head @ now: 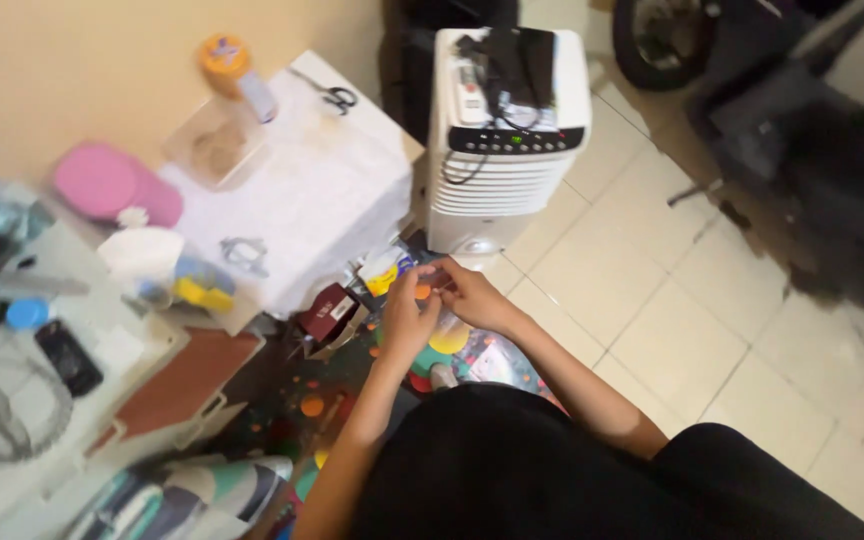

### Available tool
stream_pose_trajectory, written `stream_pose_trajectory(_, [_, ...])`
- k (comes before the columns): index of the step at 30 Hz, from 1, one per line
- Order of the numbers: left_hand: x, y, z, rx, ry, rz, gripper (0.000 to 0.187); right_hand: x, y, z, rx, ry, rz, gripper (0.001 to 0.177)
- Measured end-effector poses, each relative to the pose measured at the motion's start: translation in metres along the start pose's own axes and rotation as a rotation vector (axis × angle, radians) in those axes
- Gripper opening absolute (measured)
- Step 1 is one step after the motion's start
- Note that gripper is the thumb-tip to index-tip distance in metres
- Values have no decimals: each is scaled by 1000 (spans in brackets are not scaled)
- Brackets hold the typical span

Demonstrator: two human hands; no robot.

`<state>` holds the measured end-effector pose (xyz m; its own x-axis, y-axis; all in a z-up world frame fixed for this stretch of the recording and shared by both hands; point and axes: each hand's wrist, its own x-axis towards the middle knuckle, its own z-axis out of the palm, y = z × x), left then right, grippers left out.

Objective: Organizing electrical cables, folding a black shirt, and sorting items in a storage bin.

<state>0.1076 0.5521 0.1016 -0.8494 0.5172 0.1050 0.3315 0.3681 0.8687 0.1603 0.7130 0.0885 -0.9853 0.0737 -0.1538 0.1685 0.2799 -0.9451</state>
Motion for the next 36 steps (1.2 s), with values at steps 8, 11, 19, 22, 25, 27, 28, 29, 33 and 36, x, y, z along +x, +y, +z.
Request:
stream_pose_trajectory(8, [9, -8, 36, -38, -326, 189, 32, -63, 6, -2, 5, 307, 139, 39])
stream_pose_trajectory(11, [6, -8, 43, -117, -480, 177, 32, -85, 7, 4, -19, 383, 195, 38])
stream_pose_trajectory(19, [-8, -18, 23, -71, -780, 164, 32, -114, 0, 57, 53, 555, 295, 42])
stream_pose_trajectory(22, [-14, -16, 10, -13, -894, 167, 37, -127, 15, 79, 51, 606, 240, 48])
stream_pose_trajectory(25, [-16, -20, 0, 52, -986, 197, 42, -136, 19, 97, 43, 659, 223, 50])
stream_pose_trajectory(27, [-16, -31, 2, 6, -992, 304, 41, -141, 12, 98, 60, 702, 320, 45])
stream_pose_trajectory(28, [-14, -29, 0, 4, -1000, 304, 41, -141, 2, 96, 62, 707, 326, 45])
stream_pose_trajectory(29, [-14, -28, -2, 12, -1015, 283, 43, -142, -8, 94, 68, 710, 400, 43])
stream_pose_trajectory(33, [-17, -34, 2, -106, -1099, 208, 44, -139, -22, 92, 81, 724, 563, 40])
stream_pose_trajectory(36, [-20, -39, 14, -16, -1130, 221, 40, -140, 1, 96, 109, 796, 433, 41])
